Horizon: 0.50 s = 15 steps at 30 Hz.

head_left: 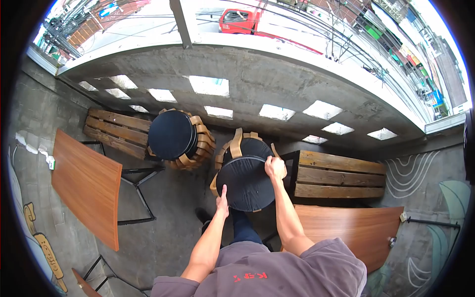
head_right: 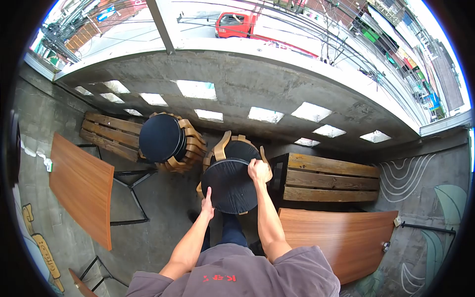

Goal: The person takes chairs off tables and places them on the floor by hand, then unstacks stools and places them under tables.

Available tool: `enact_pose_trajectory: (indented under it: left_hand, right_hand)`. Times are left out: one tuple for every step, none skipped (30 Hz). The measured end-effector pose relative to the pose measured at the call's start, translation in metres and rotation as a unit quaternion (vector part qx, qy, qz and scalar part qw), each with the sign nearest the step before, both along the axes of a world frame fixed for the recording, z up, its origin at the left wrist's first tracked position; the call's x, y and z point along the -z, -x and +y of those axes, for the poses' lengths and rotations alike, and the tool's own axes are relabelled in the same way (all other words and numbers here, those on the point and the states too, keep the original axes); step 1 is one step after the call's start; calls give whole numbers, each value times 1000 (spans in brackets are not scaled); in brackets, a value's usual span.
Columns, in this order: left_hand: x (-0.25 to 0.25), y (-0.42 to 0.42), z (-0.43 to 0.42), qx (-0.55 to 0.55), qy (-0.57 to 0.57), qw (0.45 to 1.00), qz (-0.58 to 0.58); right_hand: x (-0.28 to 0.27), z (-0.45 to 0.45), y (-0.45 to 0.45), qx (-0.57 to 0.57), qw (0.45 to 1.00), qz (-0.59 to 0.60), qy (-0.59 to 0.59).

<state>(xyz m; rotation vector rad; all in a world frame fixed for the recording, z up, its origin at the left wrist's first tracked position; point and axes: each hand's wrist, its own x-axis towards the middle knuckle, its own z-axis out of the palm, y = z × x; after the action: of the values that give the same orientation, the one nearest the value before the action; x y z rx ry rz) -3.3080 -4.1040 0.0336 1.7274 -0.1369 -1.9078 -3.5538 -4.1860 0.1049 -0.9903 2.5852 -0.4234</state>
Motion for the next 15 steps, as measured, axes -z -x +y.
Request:
enact_pose_trajectory:
  left_hand:
    - [-12, 2, 6, -21, 38, 999, 13]
    - [-25, -1, 11, -6, 51, 999, -3]
    - [-28, -4, 18, -1, 40, 998, -48]
    - [-28, -8, 25, 16, 44, 995, -87]
    - [-34, -11, 32, 33, 47, 990, -125]
    - [-65, -8, 34, 36, 100, 984, -145]
    - [-103, -3, 34, 38, 154, 974, -164]
    - [-111, -3, 39, 25, 227, 959, -170]
    - [-130, -1, 42, 30, 247, 946, -208]
    - [-143, -3, 44, 36, 266, 942, -203]
    - [-155, -6, 46, 44, 286, 936, -198]
    - [-168, -6, 49, 41, 293, 921, -253]
    - [-182, -9, 52, 34, 300, 919, -254]
    - [-195, -11, 54, 20, 329, 906, -266]
    - [-210, -13, 55, 4, 358, 891, -278]
  right_hand:
    - [-7, 7, -3, 4, 1000, -3, 4]
    - [-13, 13, -3, -9, 999, -16, 29]
    - [-28, 18, -6, -10, 998, -25, 55]
    - [-42, 20, -5, -9, 998, -51, 41]
    - [-62, 25, -4, -9, 997, -78, 25]
    - [-80, 30, -4, -9, 996, -81, 40]
    - [-96, 33, -2, -10, 995, -84, 56]
    - [-110, 37, 1, -12, 995, -73, 70]
    - [-127, 41, 3, -19, 993, -79, 88]
    - [-146, 46, 4, -24, 993, -79, 82]
    - [-169, 51, 4, -28, 994, -78, 77]
    - [-186, 58, 4, -40, 990, -84, 108]
    - [-201, 66, 3, -50, 985, -90, 139]
    - [-219, 74, 2, -60, 980, -98, 162]
    - [-237, 82, -3, -71, 975, -96, 187]
